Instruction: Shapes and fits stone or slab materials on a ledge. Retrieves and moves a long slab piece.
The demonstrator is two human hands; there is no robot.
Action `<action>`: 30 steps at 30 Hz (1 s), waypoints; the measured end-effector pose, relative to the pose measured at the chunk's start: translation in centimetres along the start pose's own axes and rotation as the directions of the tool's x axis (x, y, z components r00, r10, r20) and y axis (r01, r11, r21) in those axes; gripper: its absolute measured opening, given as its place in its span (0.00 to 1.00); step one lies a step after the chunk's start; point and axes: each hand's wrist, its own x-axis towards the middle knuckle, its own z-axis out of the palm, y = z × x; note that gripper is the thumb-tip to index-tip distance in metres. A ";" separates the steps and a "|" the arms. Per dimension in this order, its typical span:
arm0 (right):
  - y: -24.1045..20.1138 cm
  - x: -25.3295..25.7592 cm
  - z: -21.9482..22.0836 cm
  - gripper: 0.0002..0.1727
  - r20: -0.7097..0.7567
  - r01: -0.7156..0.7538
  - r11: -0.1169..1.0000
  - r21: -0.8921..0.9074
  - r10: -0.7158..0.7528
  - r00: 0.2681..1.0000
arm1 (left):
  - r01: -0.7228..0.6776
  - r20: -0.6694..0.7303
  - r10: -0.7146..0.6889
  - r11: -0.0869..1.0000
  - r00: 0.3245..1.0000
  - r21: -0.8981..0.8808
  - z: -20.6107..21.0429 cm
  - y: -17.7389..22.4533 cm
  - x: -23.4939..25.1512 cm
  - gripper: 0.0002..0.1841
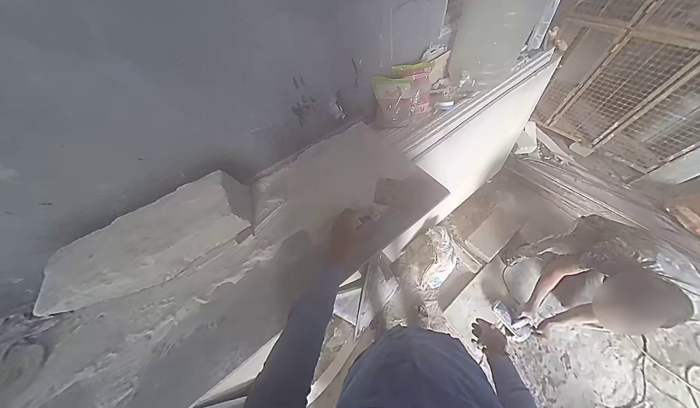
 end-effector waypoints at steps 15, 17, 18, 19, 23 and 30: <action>-14.2 -8.1 4.3 0.18 0.164 0.423 0.901 0.091 -0.433 0.886 | 0.019 0.065 -0.021 0.999 0.998 0.041 -1.0 1.0 0.3 0.19; -15.3 -9.7 4.3 0.18 0.211 0.440 0.894 0.086 -0.448 0.869 | 0.023 0.066 -0.025 0.999 0.998 0.031 -1.1 0.9 0.4 0.19; -15.8 -10.3 4.3 0.18 0.229 0.447 0.892 0.074 -0.451 0.863 | 0.028 0.072 -0.030 0.999 0.997 0.024 -1.1 0.8 0.4 0.19; -16.2 -10.8 4.3 0.18 0.245 0.459 0.886 0.063 -0.460 0.854 | 0.028 0.077 -0.029 1.000 0.997 0.014 -1.2 0.7 0.4 0.19; -17.9 -13.0 4.0 0.20 0.343 0.573 0.818 0.050 -0.553 0.759 | 0.027 0.107 -0.025 0.999 0.994 -0.018 -1.7 0.6 0.5 0.21; -22.5 -18.4 4.0 0.22 0.442 0.768 0.615 -0.179 -0.647 0.621 | 0.049 0.113 -0.045 0.998 0.993 -0.032 -3.2 1.4 1.8 0.19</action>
